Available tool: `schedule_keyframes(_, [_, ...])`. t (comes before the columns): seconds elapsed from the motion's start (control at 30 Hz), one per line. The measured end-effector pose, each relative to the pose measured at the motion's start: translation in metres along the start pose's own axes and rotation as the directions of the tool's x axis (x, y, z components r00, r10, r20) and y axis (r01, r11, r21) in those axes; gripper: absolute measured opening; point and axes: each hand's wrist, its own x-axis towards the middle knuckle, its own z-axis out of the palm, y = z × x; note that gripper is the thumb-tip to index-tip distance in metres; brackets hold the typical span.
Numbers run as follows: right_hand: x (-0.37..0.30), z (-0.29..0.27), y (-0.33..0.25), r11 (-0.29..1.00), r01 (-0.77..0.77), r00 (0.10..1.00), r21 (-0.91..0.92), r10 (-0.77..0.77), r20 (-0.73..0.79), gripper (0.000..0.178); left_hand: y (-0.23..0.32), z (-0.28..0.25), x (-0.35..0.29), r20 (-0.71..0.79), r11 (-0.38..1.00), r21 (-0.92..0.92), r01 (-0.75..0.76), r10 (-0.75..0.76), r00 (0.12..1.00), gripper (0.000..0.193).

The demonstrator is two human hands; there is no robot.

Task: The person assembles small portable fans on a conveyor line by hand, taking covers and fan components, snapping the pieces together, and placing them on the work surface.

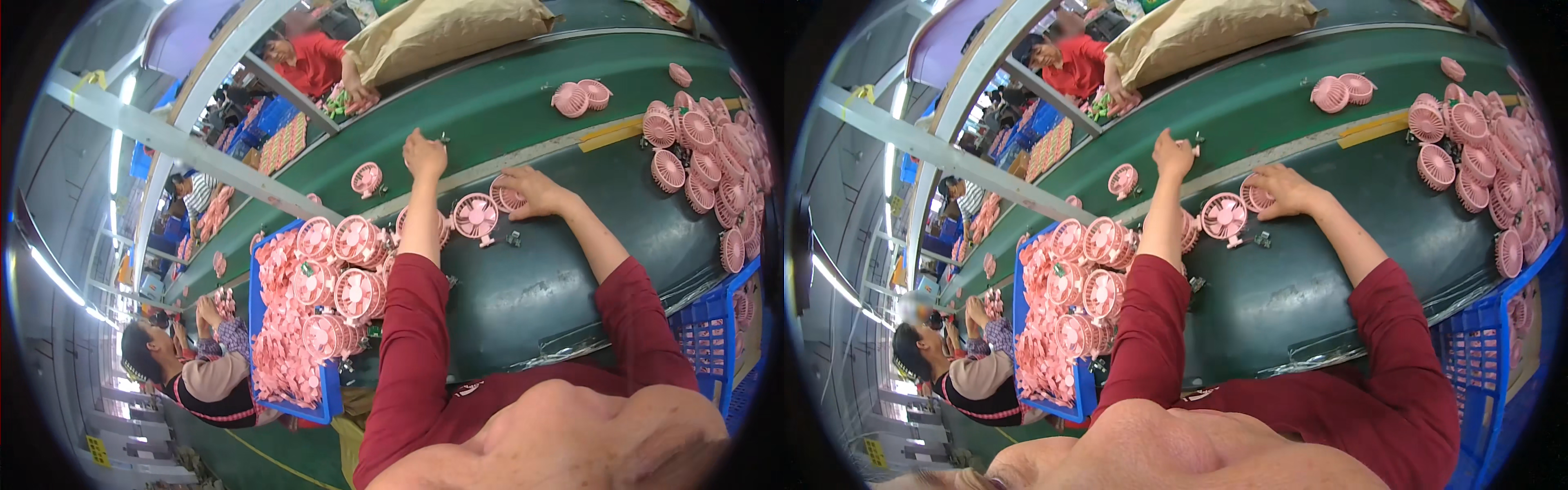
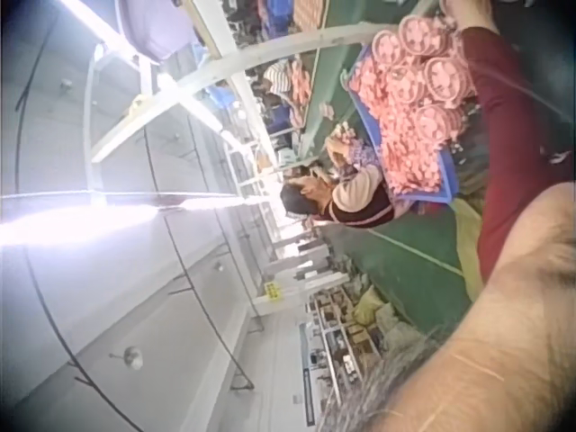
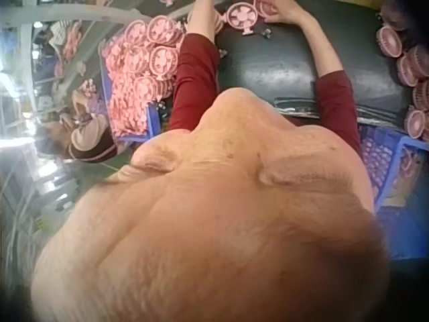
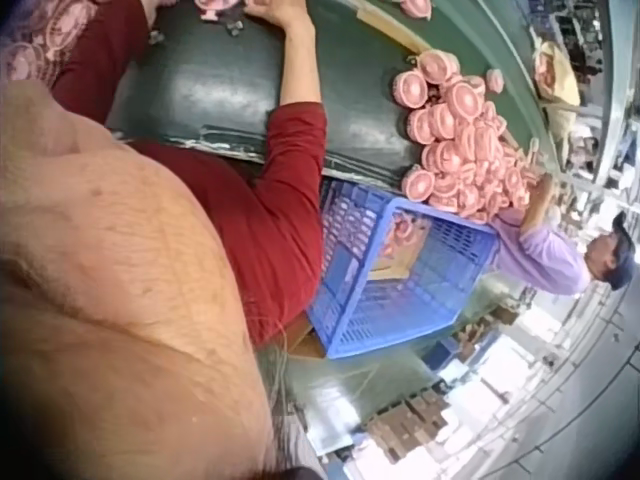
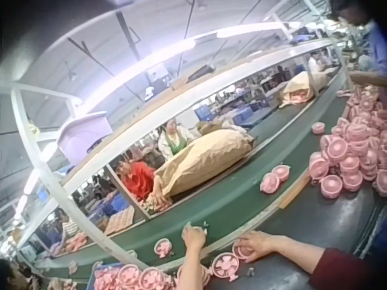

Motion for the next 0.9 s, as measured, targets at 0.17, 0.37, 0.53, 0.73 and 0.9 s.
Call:
schedule_keyframes(0.17, [-0.007,-0.01,0.015,0.957,0.003,0.993,0.289,0.032,-0.116,0.073,0.0,0.01,0.011,0.216,0.951,0.265,0.158,-0.218,0.952,0.079])
schedule_keyframes(0.37, [-0.011,-0.036,0.024,-0.135,0.139,0.918,0.981,0.39,-0.077,0.056,-0.012,0.027,0.012,0.254,0.946,0.319,0.048,-0.134,0.958,0.061])
schedule_keyframes(0.53, [-0.004,-0.028,0.028,-0.368,0.194,0.917,0.91,0.397,-0.035,0.046,-0.029,0.034,0.021,0.307,0.913,0.408,0.026,-0.164,0.938,0.037])
schedule_keyframes(0.73, [0.0,-0.024,0.03,-0.058,0.219,0.882,0.974,0.438,-0.173,0.032,0.023,0.023,-0.002,0.401,0.768,-0.478,0.427,-0.242,0.884,0.036])
schedule_keyframes(0.9, [-0.001,-0.038,0.014,0.436,0.241,0.749,0.867,0.484,-0.452,0.036,0.079,0.001,-0.056,0.534,0.389,-0.824,0.413,0.286,0.796,0.034])
